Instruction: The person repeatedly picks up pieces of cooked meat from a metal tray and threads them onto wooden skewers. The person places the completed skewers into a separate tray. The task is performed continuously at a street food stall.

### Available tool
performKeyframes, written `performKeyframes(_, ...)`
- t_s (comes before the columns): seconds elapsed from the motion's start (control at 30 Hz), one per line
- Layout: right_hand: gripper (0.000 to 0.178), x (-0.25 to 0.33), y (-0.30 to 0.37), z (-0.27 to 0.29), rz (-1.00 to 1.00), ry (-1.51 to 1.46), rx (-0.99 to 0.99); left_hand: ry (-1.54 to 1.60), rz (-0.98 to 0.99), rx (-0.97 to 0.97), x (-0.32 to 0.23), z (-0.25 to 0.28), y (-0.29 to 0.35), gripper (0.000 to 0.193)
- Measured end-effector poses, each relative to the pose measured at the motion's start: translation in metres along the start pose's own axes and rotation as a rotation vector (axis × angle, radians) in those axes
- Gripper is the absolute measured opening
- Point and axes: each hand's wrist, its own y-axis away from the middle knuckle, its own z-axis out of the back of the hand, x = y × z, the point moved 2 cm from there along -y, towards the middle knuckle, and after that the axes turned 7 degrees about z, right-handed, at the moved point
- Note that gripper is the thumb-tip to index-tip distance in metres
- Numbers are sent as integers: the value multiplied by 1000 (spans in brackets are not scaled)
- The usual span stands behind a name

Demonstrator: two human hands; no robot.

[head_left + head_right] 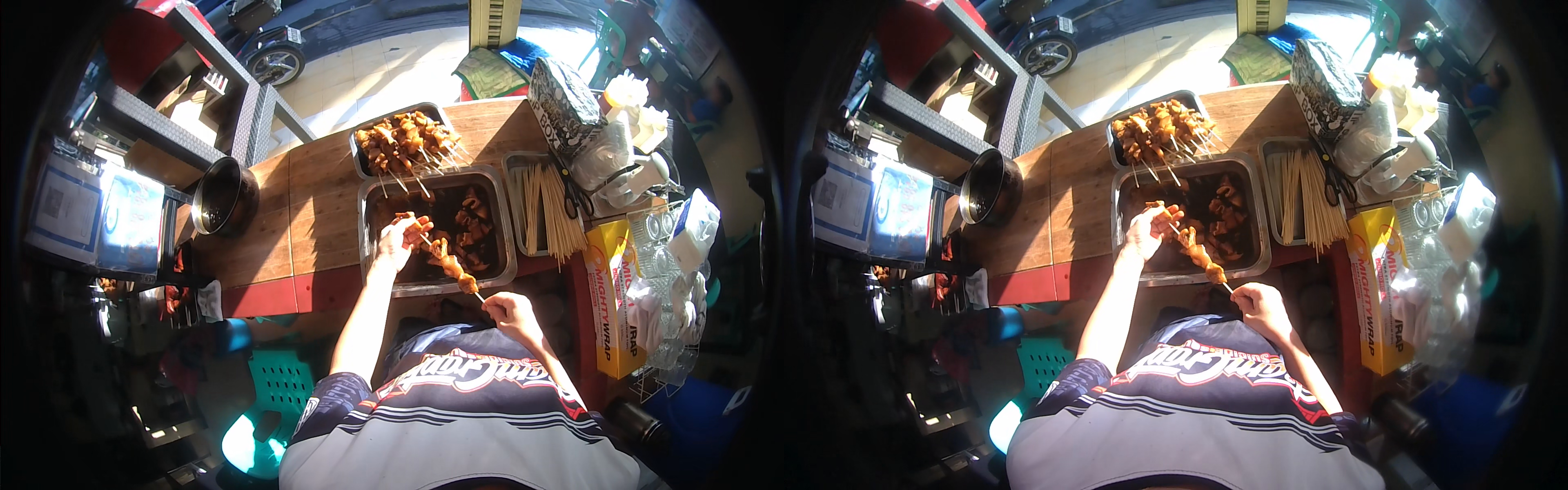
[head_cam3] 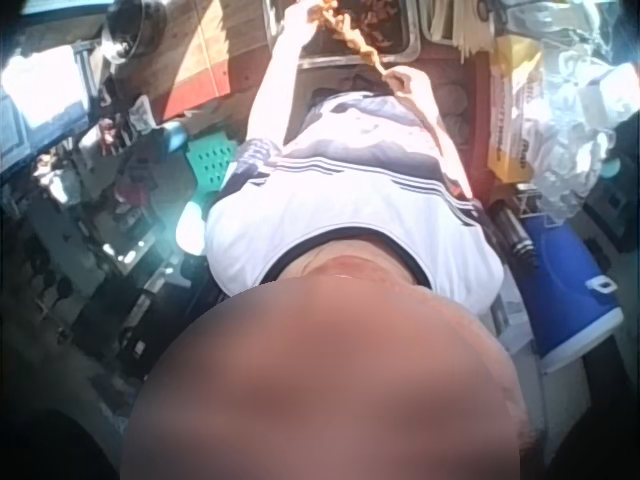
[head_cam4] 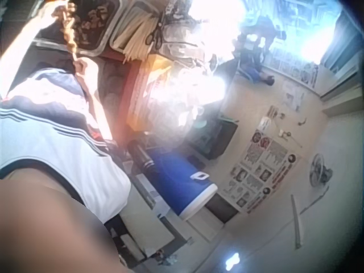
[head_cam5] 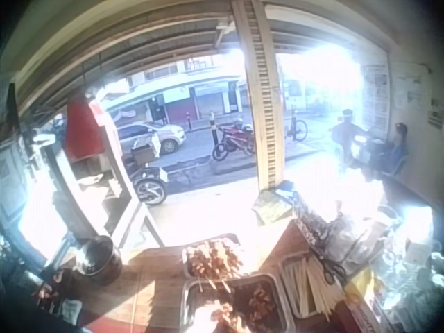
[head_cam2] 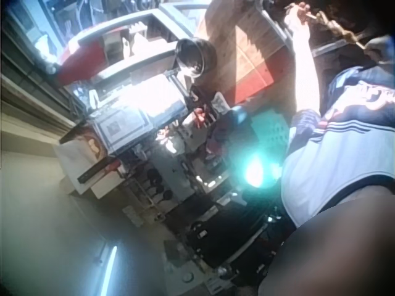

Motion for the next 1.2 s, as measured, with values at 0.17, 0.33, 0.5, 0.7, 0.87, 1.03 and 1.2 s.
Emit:
performKeyframes(0.17, 10, 6, -2, 0, -52, 1, 10, 82, 26, 41, -1, -12, 9, 14)
performKeyframes(0.33, 10, 15, -4, 2, -54, 6, -7, 107, 12, 76, 4, -22, 16, 14)
performKeyframes(0.5, 12, 20, -9, 1, -67, 11, -12, 64, -69, 97, 14, -39, 25, 14)
performKeyframes(0.7, 14, 20, -11, 1, -152, -100, 44, 28, -81, 67, 20, -50, 31, 16)
performKeyframes(0.87, 14, 14, -12, -1, -294, -301, 135, -1, -74, 100, 21, -58, 35, 16)
performKeyframes(1.03, 13, 8, -12, -3, -269, -381, 122, -27, -63, 88, 23, -57, 36, 20)
performKeyframes(1.2, 14, 13, -28, -1, -119, -281, 45, -26, -143, 163, 14, -45, 29, 26)
